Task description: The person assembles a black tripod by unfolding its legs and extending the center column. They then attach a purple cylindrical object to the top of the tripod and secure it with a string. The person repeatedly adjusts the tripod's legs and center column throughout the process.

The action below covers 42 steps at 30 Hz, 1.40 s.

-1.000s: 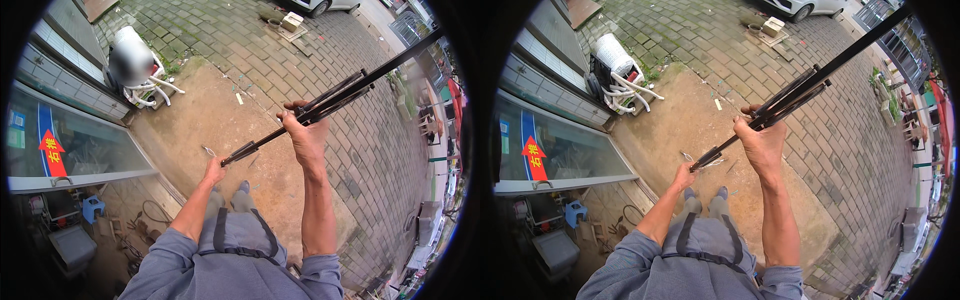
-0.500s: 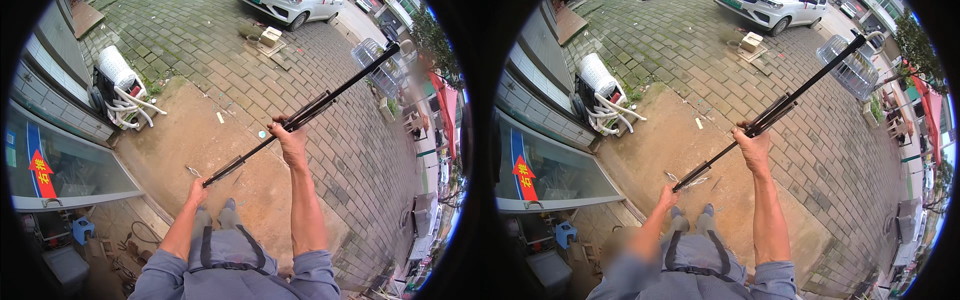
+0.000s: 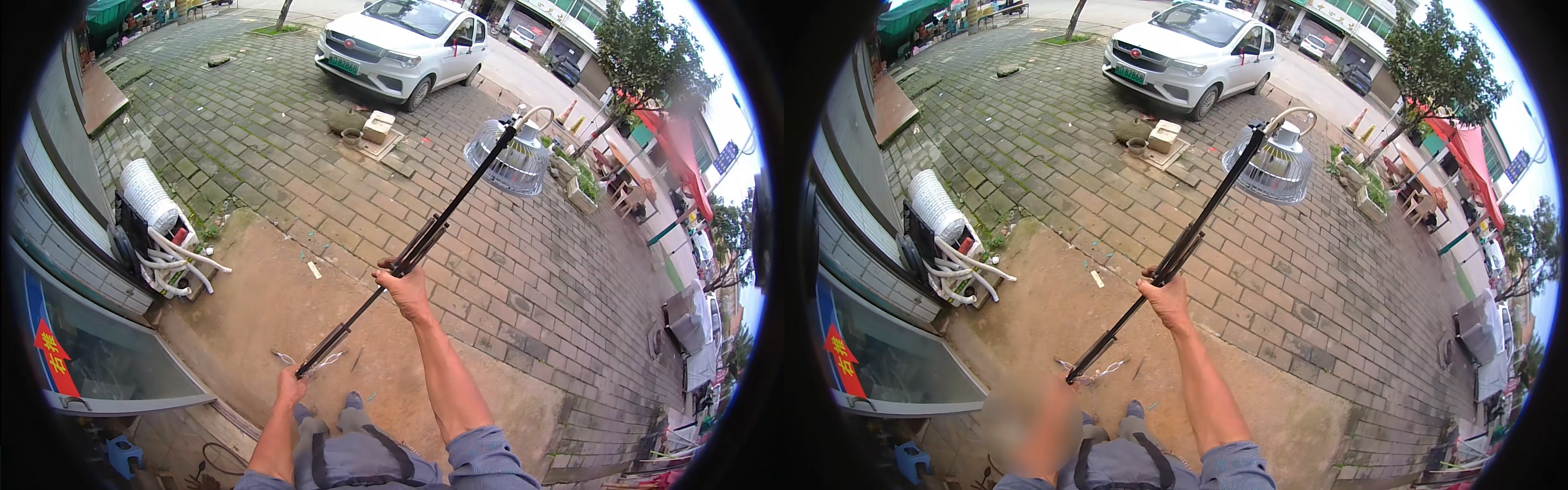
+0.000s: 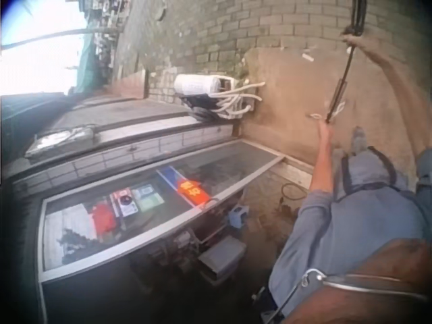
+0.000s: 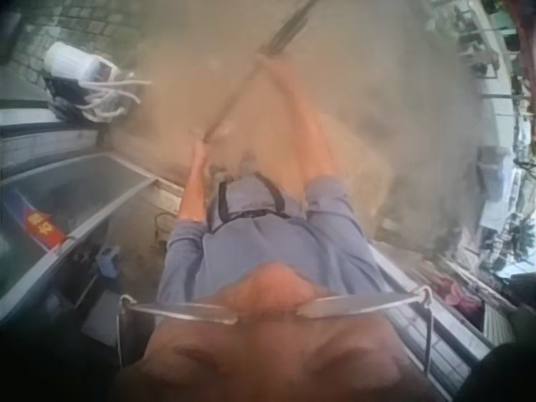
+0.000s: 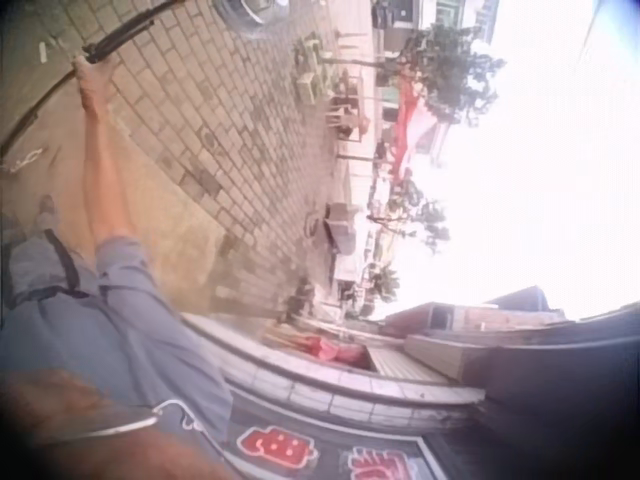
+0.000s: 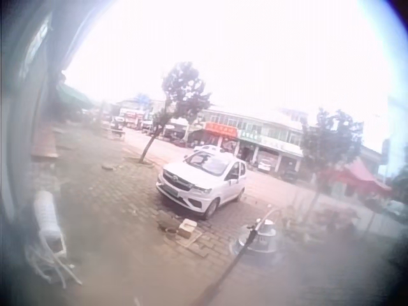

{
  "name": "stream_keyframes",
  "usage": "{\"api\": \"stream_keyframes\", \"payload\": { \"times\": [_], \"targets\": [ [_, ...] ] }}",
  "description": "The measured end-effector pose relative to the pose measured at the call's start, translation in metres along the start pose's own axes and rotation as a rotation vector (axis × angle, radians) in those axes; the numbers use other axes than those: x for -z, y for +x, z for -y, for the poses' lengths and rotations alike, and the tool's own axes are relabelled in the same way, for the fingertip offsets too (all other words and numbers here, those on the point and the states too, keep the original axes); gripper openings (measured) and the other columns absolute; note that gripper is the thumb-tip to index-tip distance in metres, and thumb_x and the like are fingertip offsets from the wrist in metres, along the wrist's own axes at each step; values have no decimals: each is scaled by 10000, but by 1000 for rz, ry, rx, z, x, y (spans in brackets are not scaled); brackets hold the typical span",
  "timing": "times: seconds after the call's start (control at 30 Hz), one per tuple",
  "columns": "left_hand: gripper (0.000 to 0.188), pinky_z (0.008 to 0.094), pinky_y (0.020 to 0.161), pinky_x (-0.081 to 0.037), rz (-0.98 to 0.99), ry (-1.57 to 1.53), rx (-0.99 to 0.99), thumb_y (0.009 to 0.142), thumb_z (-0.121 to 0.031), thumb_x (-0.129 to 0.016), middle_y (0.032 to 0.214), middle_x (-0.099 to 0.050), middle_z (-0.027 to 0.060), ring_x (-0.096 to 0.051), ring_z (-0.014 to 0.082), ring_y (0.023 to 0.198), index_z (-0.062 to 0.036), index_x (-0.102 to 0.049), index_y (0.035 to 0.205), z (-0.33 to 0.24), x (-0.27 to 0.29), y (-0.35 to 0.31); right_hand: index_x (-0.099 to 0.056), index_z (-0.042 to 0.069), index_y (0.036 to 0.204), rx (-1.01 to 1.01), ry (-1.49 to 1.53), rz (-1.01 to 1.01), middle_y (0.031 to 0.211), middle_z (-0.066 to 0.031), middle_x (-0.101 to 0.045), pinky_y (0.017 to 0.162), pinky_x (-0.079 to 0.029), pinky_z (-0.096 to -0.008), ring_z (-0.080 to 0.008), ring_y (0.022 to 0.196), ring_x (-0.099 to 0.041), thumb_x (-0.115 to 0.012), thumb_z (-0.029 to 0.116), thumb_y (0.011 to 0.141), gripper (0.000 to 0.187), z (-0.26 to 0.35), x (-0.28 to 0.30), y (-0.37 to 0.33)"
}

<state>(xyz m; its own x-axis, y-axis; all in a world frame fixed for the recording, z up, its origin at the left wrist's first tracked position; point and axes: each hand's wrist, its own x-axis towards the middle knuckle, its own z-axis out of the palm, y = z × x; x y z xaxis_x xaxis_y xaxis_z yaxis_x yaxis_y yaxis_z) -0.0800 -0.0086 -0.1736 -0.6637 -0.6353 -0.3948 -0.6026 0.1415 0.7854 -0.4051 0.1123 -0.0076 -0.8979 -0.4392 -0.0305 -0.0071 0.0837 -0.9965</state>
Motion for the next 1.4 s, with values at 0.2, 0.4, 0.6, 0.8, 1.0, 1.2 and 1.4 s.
{"api": "stream_keyframes", "payload": {
  "times": [0.2,0.4,0.6,0.8,1.0,1.2,1.4],
  "targets": [
    [162,378,649,-492,-40,-19,-81,804,-29,-662,702,-639,107,-607,173,677,-39,-748,941,40,-17,13,-696,-76,1099,-26,32,-7,989,-98,-733,784,-560,-305,-155,867,-687,-826,130,786,397,-16,9,6],
    [161,384,650,-492,-16,-5,-35,793,-15,-638,679,-607,128,-593,184,662,-33,-730,923,23,-12,8,-713,-70,1071,-19,-53,-15,970,-88,-739,802,-555,-301,-148,881,-688,-833,168,777,398,-32,15,12],
    [206,367,595,-463,-44,-58,-67,796,1,-619,637,-561,100,-551,156,622,-36,-745,954,27,-14,9,-708,-71,1069,-60,-60,-11,987,-98,-741,826,-550,-306,-151,897,-687,-828,190,770,414,-40,16,16],
    [200,353,579,-462,-43,-76,-100,806,10,-615,625,-572,80,-547,134,611,-19,-749,951,36,-17,11,-697,-84,1077,-95,-45,17,989,-111,-738,815,-555,-315,-160,895,-690,-814,195,759,439,-56,21,25],
    [146,371,579,-474,-40,-59,-67,813,-14,-654,631,-597,83,-568,144,610,-5,-751,922,41,-14,10,-718,-64,1038,-61,-60,-29,877,-74,-722,740,-552,-308,-142,822,-675,-815,187,751,393,-67,22,25],
    [104,400,601,-494,-65,16,-80,819,-42,-702,663,-653,135,-624,189,620,0,-752,900,56,-20,16,-705,-73,1035,-105,-51,-18,900,-89,-727,738,-562,-318,-152,826,-683,-801,171,738,396,-65,22,24],
    [107,408,619,-511,-72,13,-80,826,-59,-703,686,-672,168,-649,217,627,-2,-757,899,60,-18,15,-690,-77,1085,-104,-51,7,928,-101,-725,781,-557,-327,-163,869,-680,-812,210,731,472,-66,20,21]
  ]
}}
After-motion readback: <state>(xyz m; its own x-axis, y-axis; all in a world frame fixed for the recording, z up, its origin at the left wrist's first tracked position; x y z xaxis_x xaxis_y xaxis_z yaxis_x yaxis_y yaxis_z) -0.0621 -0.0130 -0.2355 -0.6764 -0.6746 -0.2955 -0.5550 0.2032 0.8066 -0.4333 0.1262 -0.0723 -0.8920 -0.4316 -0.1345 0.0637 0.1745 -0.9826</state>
